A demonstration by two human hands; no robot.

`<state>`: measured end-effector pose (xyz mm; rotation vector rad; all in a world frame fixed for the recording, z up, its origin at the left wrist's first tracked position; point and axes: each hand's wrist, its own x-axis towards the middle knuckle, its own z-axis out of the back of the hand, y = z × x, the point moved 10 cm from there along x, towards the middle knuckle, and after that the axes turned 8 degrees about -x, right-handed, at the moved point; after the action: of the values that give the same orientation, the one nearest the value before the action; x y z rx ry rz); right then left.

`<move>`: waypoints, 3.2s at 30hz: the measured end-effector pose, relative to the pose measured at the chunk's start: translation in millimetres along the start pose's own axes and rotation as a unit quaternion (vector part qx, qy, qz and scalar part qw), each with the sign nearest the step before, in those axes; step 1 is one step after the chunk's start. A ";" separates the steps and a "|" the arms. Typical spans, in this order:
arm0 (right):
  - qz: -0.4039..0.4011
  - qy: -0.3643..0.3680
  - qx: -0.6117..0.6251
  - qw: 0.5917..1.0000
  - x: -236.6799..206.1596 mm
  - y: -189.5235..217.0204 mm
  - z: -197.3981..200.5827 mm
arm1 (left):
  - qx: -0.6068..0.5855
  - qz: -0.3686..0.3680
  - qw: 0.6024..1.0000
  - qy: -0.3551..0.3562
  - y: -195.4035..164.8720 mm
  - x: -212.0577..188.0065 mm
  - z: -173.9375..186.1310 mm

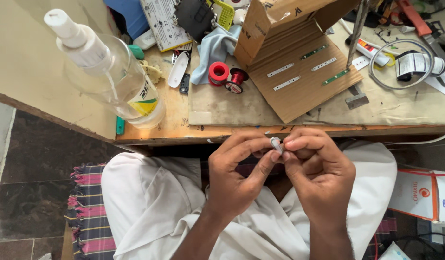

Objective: The person handles small LED strip boards at a cluttered workbench, holding and positioning them on a cardboard jig, then picks up a phone, connects a charging cable to it, and holds the phone as it displays a charging indicator.

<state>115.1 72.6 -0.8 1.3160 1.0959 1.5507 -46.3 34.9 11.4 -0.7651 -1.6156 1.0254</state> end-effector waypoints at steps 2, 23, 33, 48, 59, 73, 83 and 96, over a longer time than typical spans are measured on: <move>-0.004 0.010 0.006 1.000 0.4 1.5 -4.6 | 0.044 -0.022 0.999 -0.020 -6.1 -2.5 2.0; 0.207 -0.031 -0.154 0.966 -16.2 59.0 -2.4 | 0.165 -0.157 0.973 0.034 -60.8 -18.9 -13.6; 0.246 -0.065 -0.190 0.948 -15.5 71.8 -1.9 | 0.154 -0.173 0.973 0.021 -60.7 -23.1 -16.3; 0.221 -0.046 -0.179 0.958 -13.5 61.6 0.4 | 0.154 -0.171 0.973 0.026 -58.7 -21.5 -18.5; 0.212 -0.032 -0.151 0.965 -15.2 58.5 -0.3 | 0.141 -0.155 0.978 0.015 -54.8 -22.1 -16.6; 0.203 -0.030 -0.151 0.967 -14.2 57.0 0.0 | 0.141 -0.149 0.979 0.003 -53.3 -21.0 -17.0; 0.206 -0.028 -0.147 0.967 -13.8 57.7 0.3 | 0.132 -0.144 0.981 0.000 -52.5 -21.1 -17.1; 0.213 -0.026 -0.145 0.966 -13.2 59.0 -0.3 | 0.136 -0.150 0.979 0.008 -54.3 -20.3 -17.3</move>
<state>114.0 42.5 51.6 1.4351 0.5407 1.8911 -23.5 -2.0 53.6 -0.3329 -1.4836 0.9897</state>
